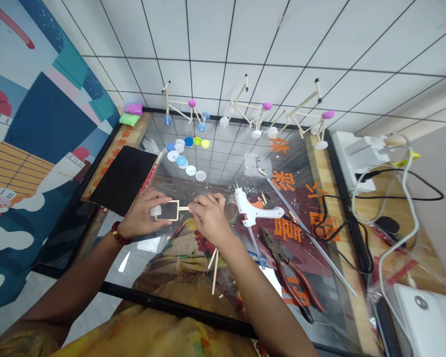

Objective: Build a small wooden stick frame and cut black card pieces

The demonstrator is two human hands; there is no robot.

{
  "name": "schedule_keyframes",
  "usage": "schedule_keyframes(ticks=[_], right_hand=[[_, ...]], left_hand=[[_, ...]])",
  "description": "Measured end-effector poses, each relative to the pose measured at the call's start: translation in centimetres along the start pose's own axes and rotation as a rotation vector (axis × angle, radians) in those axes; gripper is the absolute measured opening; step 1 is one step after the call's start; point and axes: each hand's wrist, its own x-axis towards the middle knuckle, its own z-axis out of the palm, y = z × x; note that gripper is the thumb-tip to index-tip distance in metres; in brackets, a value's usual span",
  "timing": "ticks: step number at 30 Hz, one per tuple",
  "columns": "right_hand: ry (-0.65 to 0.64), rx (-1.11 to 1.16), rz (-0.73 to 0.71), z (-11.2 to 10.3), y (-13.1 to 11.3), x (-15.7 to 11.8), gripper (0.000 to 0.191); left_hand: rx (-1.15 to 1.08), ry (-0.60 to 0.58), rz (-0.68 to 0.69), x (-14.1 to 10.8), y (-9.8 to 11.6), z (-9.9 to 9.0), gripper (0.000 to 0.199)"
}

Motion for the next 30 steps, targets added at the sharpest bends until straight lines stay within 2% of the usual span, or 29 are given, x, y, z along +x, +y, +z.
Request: schedule_keyframes(ticks=[9, 13, 17, 19, 25, 30], right_hand=[[-0.01, -0.02, 0.003, -0.3, -0.2, 0.0, 0.015], [0.053, -0.036, 0.041, -2.2, -0.2, -0.4, 0.025], [0.185, -0.07, 0.104, -4.6, 0.3, -1.0, 0.025], [0.204, -0.084, 0.106, -5.2, 0.4, -1.4, 0.025], [0.144, -0.08, 0.084, -3.9, 0.1, -2.0, 0.022], [-0.002, -0.109, 0.049, -2.6, -0.3, -0.9, 0.024]], left_hand=[[0.009, -0.006, -0.01, 0.0, 0.0, 0.0, 0.05], [0.023, 0.002, 0.0, 0.0, 0.2, -0.1, 0.05], [0.026, 0.005, -0.002, -0.1, 0.4, -0.2, 0.053], [0.026, 0.006, -0.003, 0.0, 0.4, -0.2, 0.052], [0.016, 0.005, -0.014, 0.1, 0.5, -0.3, 0.052], [0.022, -0.004, -0.014, 0.0, 0.4, -0.2, 0.053]])
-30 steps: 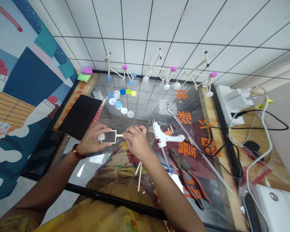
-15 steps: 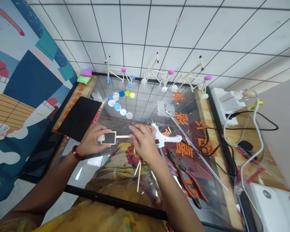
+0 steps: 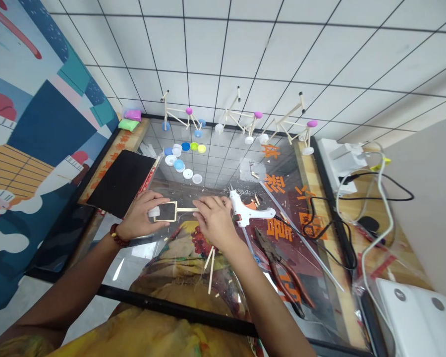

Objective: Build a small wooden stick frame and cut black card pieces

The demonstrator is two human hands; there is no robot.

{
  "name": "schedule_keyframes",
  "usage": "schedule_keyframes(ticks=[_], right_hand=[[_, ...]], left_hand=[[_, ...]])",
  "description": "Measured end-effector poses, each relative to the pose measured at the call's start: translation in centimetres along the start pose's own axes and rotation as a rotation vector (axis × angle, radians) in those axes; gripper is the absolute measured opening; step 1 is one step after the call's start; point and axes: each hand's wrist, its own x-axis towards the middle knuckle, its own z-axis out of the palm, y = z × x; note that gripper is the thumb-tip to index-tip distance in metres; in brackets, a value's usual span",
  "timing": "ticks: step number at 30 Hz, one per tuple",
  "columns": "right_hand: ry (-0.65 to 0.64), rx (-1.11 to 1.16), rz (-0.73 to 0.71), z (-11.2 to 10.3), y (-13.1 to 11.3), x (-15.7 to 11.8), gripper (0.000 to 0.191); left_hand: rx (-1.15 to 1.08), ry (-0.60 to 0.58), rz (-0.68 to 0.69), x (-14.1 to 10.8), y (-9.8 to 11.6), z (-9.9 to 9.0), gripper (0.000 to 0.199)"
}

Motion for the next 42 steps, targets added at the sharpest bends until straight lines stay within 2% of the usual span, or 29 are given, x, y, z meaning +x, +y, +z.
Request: schedule_keyframes(ticks=[5, 10, 16, 22, 29, 42], right_hand=[[-0.081, 0.035, -0.088, 1.2, -0.2, 1.4, 0.023], [-0.071, 0.063, -0.137, 2.1, -0.1, 2.0, 0.014], [-0.047, 0.13, -0.165, 2.6, 0.1, 2.1, 0.014], [-0.05, 0.149, -0.144, 2.5, 0.0, 2.0, 0.012], [-0.11, 0.149, -0.082, 2.0, -0.5, 1.8, 0.018], [-0.092, 0.359, -0.068, 2.4, -0.2, 2.2, 0.01]], left_hand=[[0.016, 0.008, 0.0, -0.1, -0.1, 0.1, 0.052], [0.023, 0.002, 0.003, 0.0, 0.0, 0.0, 0.051], [0.025, -0.007, -0.009, 0.1, 0.1, 0.0, 0.052], [0.007, -0.009, -0.007, 0.1, 0.0, 0.0, 0.05], [-0.013, -0.005, 0.001, 0.0, -0.1, 0.0, 0.052], [-0.016, -0.007, 0.019, -0.1, -0.3, 0.2, 0.049]])
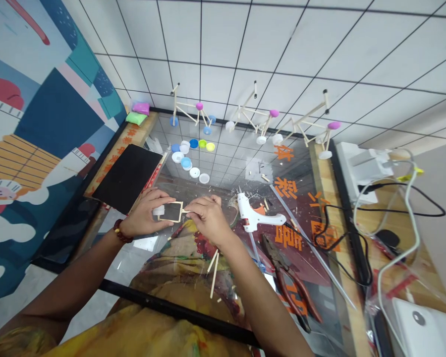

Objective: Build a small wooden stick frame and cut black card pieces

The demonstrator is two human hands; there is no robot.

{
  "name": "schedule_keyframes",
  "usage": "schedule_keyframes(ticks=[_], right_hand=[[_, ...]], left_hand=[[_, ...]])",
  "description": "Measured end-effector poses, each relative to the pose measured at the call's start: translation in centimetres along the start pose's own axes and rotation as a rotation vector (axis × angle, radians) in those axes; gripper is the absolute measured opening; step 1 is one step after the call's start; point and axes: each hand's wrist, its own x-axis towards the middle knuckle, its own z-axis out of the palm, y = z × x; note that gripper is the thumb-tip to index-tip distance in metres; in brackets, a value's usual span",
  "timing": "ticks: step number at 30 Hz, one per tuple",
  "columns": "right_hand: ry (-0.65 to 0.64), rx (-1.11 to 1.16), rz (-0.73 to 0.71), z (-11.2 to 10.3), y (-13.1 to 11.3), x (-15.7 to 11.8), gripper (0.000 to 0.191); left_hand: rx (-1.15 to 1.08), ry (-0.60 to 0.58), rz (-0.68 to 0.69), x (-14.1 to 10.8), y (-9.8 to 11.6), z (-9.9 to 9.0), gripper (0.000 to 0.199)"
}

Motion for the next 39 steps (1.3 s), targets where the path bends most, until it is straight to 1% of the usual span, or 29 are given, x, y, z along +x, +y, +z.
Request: schedule_keyframes(ticks=[7, 17, 19, 21, 24, 27, 32, 35, 37, 39], right_hand=[[-0.001, -0.01, 0.008, 0.07, -0.25, 0.11, 0.014], [-0.008, -0.023, -0.003, 0.06, -0.44, 0.13, 0.02], [-0.009, -0.03, 0.01, 0.07, -0.45, 0.1, 0.017], [-0.003, -0.054, 0.032, 0.04, -0.42, -0.01, 0.01], [0.013, -0.078, 0.059, -0.08, -0.29, -0.23, 0.019], [0.031, -0.087, 0.062, -0.25, -0.11, -0.34, 0.012], [0.056, -0.145, 0.047, -0.36, -0.05, -0.26, 0.016], [0.075, -0.167, 0.019, -0.47, -0.27, -0.32, 0.013], [0.064, -0.182, -0.004, -0.57, -0.45, -0.44, 0.009], [0.043, -0.211, -0.028, -0.6, -0.58, -0.57, 0.009]], left_hand=[[0.001, -0.021, -0.028, 0.09, 0.18, -0.06, 0.05], [-0.012, -0.012, -0.033, -0.06, -0.13, 0.12, 0.051], [-0.01, -0.012, -0.033, -0.06, -0.15, 0.12, 0.051], [-0.007, -0.015, -0.029, -0.07, -0.12, 0.11, 0.051], [-0.005, -0.005, -0.022, -0.1, -0.07, 0.1, 0.052], [-0.004, 0.0, -0.018, -0.12, -0.05, 0.1, 0.052], [-0.002, -0.014, -0.032, -0.07, -0.04, 0.06, 0.053], [-0.003, -0.014, -0.035, -0.04, -0.03, 0.07, 0.053], [-0.004, -0.016, -0.039, -0.03, -0.03, 0.1, 0.053], [-0.006, -0.017, -0.046, -0.04, -0.03, 0.13, 0.053]])
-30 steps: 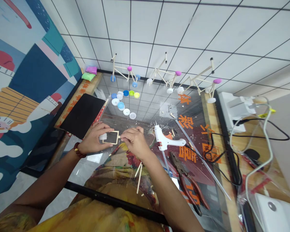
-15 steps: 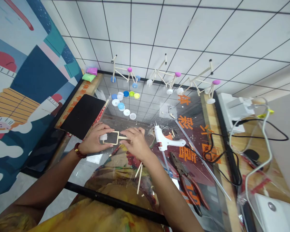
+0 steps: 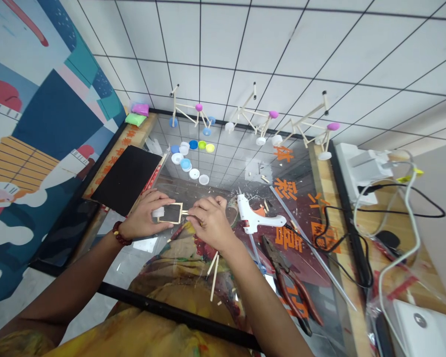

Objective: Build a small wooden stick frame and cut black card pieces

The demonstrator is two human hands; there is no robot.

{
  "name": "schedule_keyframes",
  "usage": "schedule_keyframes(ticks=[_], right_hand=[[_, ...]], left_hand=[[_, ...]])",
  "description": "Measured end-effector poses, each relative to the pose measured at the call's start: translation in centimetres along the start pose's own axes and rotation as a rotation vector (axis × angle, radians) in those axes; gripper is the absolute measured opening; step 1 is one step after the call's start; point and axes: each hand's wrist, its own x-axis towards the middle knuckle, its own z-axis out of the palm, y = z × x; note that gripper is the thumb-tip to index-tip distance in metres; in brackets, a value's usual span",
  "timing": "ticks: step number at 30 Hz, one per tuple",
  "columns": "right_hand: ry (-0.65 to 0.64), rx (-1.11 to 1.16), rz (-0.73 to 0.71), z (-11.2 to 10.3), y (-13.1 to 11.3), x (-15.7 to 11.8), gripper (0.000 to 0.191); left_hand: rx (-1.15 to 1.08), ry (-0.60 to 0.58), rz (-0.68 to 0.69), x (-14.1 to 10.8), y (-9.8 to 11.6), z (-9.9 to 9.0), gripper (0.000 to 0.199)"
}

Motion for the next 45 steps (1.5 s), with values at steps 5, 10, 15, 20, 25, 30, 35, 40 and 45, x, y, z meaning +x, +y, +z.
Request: schedule_keyframes(ticks=[5, 10, 15, 20, 25, 30, 35, 40, 45], right_hand=[[-0.012, -0.053, -0.038, 0.3, -0.1, -0.1, 0.018], [-0.019, -0.05, -0.048, 0.7, -0.2, -0.1, 0.018], [-0.012, -0.05, -0.051, 0.8, -0.3, -0.1, 0.017], [-0.006, -0.025, -0.01, 0.6, -0.3, -0.2, 0.014], [0.004, -0.076, 0.04, 0.4, -0.3, -0.3, 0.019], [-0.006, -0.123, 0.05, 0.3, 0.0, -0.2, 0.021], [-0.016, -0.113, 0.055, 0.2, 0.2, -0.1, 0.02], [-0.06, -0.111, 0.063, 0.4, 0.2, 0.3, 0.019], [-0.126, -0.158, 0.045, 0.2, -0.2, 0.9, 0.02]], left_hand=[[0.004, -0.006, -0.011, 0.0, 0.0, 0.0, 0.052], [0.0, -0.006, 0.001, 0.1, 0.2, -0.2, 0.052], [0.016, -0.001, -0.013, 0.1, 0.4, -0.3, 0.05], [0.017, 0.003, 0.017, 0.1, 0.2, -0.2, 0.05], [0.024, 0.024, 0.038, 0.2, 0.0, -0.2, 0.049], [0.013, 0.008, 0.018, 0.2, 0.0, -0.2, 0.049], [0.028, 0.007, 0.025, 0.1, -0.1, -0.1, 0.05], [0.048, 0.006, 0.027, 0.2, 0.0, -0.1, 0.049], [0.073, -0.024, 0.049, 0.4, 0.0, -0.3, 0.045]])
